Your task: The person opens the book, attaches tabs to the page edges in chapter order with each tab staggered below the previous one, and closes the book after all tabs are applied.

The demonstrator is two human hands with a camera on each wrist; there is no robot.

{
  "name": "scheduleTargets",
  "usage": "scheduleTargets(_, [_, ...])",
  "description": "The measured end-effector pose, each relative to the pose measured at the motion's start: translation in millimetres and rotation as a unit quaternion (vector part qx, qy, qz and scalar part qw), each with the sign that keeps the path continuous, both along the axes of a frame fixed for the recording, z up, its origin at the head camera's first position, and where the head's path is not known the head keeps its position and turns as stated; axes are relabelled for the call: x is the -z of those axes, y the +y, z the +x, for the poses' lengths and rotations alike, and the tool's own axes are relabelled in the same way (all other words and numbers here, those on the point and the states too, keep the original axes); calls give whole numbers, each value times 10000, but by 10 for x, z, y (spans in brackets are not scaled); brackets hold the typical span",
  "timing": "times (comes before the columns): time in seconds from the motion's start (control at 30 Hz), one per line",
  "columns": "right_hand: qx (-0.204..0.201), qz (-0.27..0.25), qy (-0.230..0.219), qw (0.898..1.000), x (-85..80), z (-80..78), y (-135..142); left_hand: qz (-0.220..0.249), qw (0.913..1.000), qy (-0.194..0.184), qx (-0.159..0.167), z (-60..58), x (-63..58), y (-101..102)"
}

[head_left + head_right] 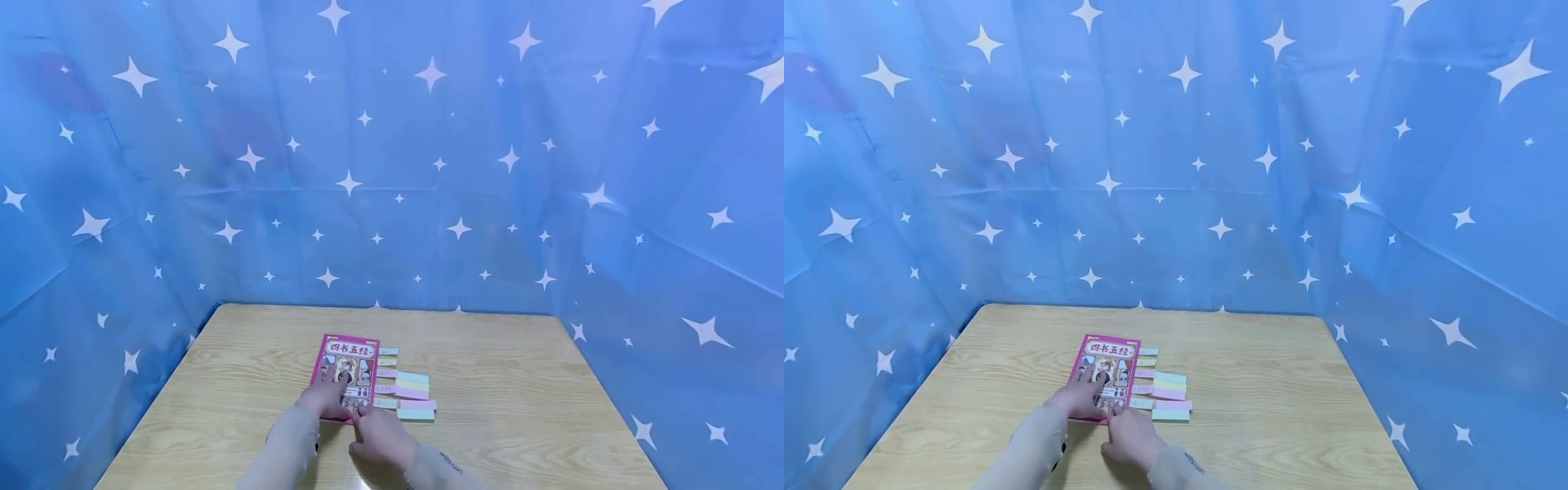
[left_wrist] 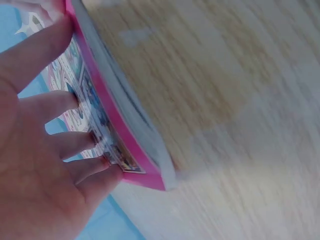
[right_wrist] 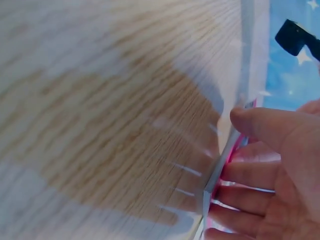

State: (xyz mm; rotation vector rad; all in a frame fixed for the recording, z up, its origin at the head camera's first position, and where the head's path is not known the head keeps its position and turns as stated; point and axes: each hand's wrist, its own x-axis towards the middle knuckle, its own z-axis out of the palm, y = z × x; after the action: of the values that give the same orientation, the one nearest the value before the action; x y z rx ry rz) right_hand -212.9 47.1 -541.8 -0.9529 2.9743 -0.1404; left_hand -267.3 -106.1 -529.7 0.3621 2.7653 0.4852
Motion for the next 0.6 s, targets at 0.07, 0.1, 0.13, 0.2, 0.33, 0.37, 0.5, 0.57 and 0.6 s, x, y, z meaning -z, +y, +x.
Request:
scheduleTargets(0.07, [-15,-7,-23,10000,1,-21,-17,56,10000,-35,-43,-17,8,-29])
scheduleTargets(0.1, [-25,-16,-52,10000,2,-38,-28,91,9999,-36,-62,-33,10,-46])
scheduleTargets(0.13, [-21,-35,-77,10000,-4,-53,-31,120,9999,-46,-79,-54,11,-51])
scheduleTargets(0.2, [-12,-57,-89,9999,-16,-84,-42,137,9998,-55,-104,-93,14,-68])
scheduleTargets(0.33, [-21,-4,-145,9999,-27,-113,-77,193,9996,-120,-140,-115,25,-101])
scheduleTargets(0.37, [-5,15,-200,9998,-27,-114,-79,209,9996,-129,-134,-110,29,-106])
scheduleTargets(0.5, [-6,80,-310,9995,-35,-134,-81,256,9995,-96,-184,-69,43,-124])
scheduleTargets(0.57, [-7,123,-341,9993,-42,-143,-84,301,9993,-52,-228,-45,50,-132])
scheduleTargets(0.6, [-16,178,-293,9994,-42,-141,-87,323,9992,-31,-239,-32,53,-135])
